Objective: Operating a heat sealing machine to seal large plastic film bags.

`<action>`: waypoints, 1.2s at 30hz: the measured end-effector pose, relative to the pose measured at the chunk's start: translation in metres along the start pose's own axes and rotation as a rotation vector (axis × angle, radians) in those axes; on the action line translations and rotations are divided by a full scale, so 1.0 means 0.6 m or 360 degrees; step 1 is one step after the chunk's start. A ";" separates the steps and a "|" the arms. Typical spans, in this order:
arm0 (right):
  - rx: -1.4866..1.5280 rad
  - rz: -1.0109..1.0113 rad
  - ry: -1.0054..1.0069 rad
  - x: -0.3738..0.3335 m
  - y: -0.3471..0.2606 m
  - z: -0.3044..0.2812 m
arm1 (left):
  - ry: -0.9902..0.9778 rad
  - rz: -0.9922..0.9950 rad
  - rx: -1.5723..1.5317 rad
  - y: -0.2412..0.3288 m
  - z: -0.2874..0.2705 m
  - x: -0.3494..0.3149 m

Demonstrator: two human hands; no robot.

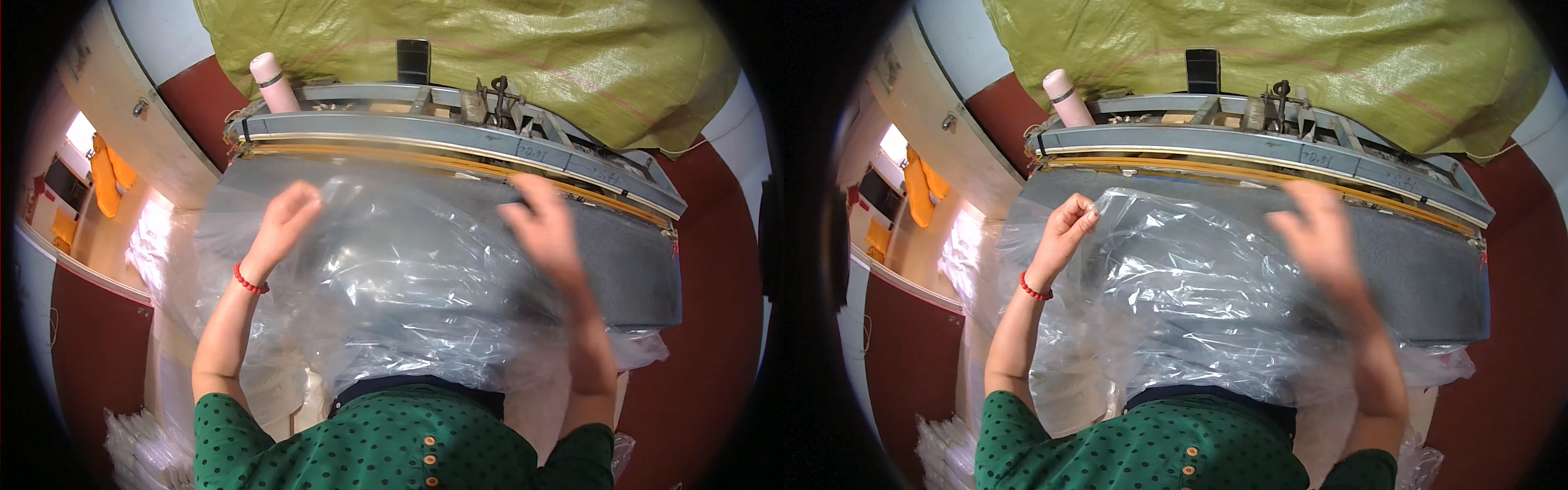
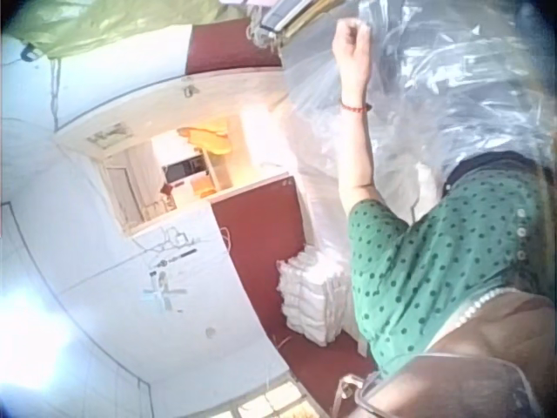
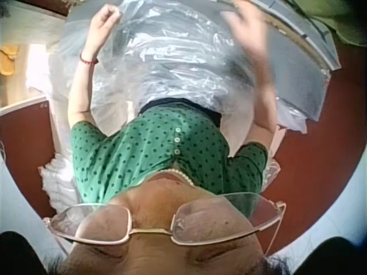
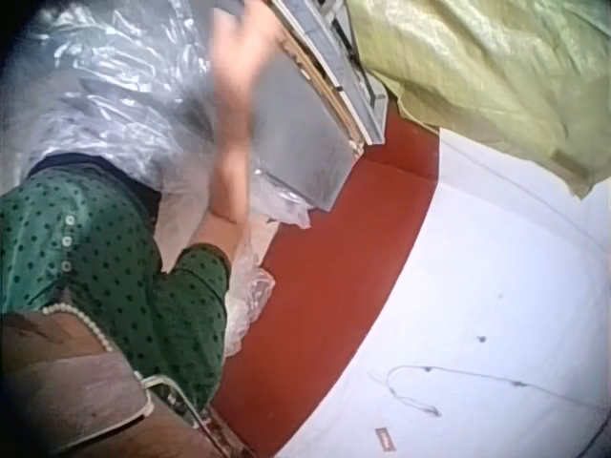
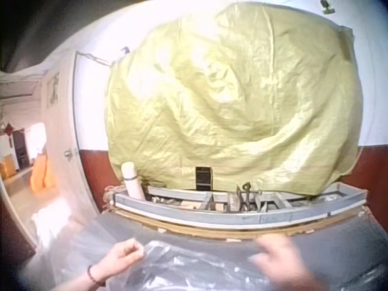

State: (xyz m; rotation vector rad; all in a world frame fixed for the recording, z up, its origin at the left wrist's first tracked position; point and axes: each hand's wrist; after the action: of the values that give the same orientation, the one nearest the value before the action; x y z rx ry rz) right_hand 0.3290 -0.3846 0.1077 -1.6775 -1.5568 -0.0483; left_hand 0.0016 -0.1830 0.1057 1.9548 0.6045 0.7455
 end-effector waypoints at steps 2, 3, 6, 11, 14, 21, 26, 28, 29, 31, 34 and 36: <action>0.0072 -0.0062 -0.0072 0.034 -0.070 0.115 | -0.0017 0.0043 0.0142 0.009 -0.004 -0.007; 0.0311 0.0010 -0.0163 0.041 -0.096 0.157 | -0.0013 0.0040 0.0115 0.012 -0.006 -0.009; 0.0771 0.0252 -0.0363 0.039 -0.112 0.213 | 0.0034 0.0234 0.0589 0.015 -0.014 -0.013; 0.1007 0.0497 -0.0259 0.016 -0.035 0.176 | 0.0236 0.0650 0.1619 -0.013 -0.002 -0.017; 0.0947 0.0545 -0.0072 -0.007 0.001 0.144 | 0.0014 0.0519 0.1344 -0.041 0.052 -0.005; 0.0832 0.0566 0.0211 -0.038 0.069 0.092 | -0.0126 0.0582 0.0801 -0.015 0.222 0.070; 0.0583 0.0617 0.0438 -0.076 0.175 0.011 | -0.0691 -0.0361 -0.0275 0.029 0.251 0.071; 0.0451 0.0748 0.0497 -0.100 0.230 -0.044 | -0.1324 -0.0119 -0.0128 0.029 0.235 0.053; 0.0277 0.0878 0.0527 -0.111 0.256 -0.074 | -0.1518 -0.0106 -0.0226 0.026 0.221 0.041; 0.0017 0.0915 0.0644 -0.139 0.309 -0.130 | -0.1575 -0.0399 -0.0298 0.017 0.194 0.003; -0.0324 0.0859 0.0674 -0.192 0.385 -0.214 | -0.1688 -0.0250 -0.0360 -0.003 0.154 -0.058; -0.0584 0.0912 0.0577 -0.238 0.427 -0.274 | -0.1609 -0.0040 -0.0271 -0.023 0.119 -0.099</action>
State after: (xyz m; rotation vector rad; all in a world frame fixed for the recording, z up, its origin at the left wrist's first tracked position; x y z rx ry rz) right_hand 0.5916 -0.5672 0.0035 -2.2027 -0.7941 -0.3351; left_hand 0.0098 -0.2588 0.0508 1.8589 -0.0581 -0.2464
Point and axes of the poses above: each hand's wrist, its own x-axis towards the middle knuckle, its own z-axis out of the palm, y = z × x, and after that the axes turned 2 degrees about -y, right-handed
